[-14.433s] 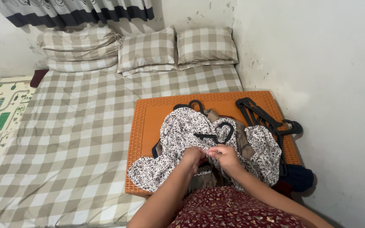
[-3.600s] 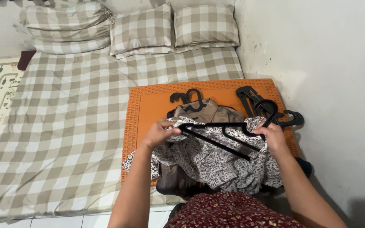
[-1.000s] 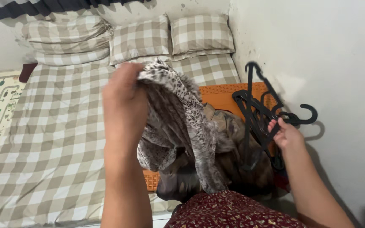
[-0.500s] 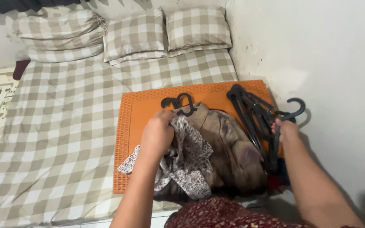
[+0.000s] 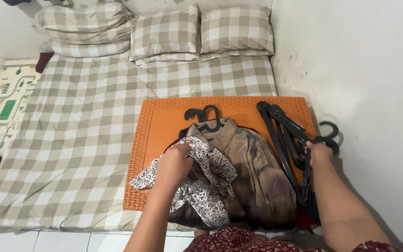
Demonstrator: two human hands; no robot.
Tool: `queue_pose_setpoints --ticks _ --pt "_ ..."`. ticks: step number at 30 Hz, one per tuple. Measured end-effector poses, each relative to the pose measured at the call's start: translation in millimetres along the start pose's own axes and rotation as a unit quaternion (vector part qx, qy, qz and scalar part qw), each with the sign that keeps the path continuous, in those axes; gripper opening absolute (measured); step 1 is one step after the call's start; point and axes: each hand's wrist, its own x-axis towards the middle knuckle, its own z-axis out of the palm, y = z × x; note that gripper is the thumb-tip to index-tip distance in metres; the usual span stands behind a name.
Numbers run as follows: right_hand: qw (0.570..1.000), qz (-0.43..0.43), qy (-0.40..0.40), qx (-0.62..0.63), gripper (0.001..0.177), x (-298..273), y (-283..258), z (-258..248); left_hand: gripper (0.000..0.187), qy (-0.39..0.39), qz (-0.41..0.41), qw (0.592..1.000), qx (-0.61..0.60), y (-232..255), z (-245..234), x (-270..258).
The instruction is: The person places a black and yellow shirt onto a hanger and hangs it in a closet. Then the person picks up a patterned dress, places it on a hanger, and adjusts it on the table.
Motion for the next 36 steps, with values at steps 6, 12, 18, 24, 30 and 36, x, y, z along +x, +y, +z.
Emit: queue_pose_setpoints --ticks 6,12,18,24,30,36 --pt "0.991 0.005 0.036 -0.127 0.026 -4 7 -10 0.028 0.006 -0.008 1.0 -0.006 -2 3 1" --pt "0.951 -0.103 0.058 -0.286 0.04 -20 18 -15 0.027 0.011 0.015 1.0 -0.009 7 5 6" --pt "0.868 -0.271 0.04 -0.414 0.051 -76 4 6 0.024 0.035 0.068 0.997 -0.02 11 12 9" --pt "0.849 -0.209 -0.375 -0.306 0.093 -225 -67 90 0.029 0.029 0.133 0.989 -0.054 28 18 10" --pt "0.752 -0.381 -0.49 -0.223 0.082 -340 -92 116 0.039 0.001 0.207 0.971 -0.123 47 -4 -1" --pt "0.856 -0.295 -0.397 -0.147 0.04 -323 -92 107 0.057 -0.016 0.148 0.987 -0.067 33 -26 -8"
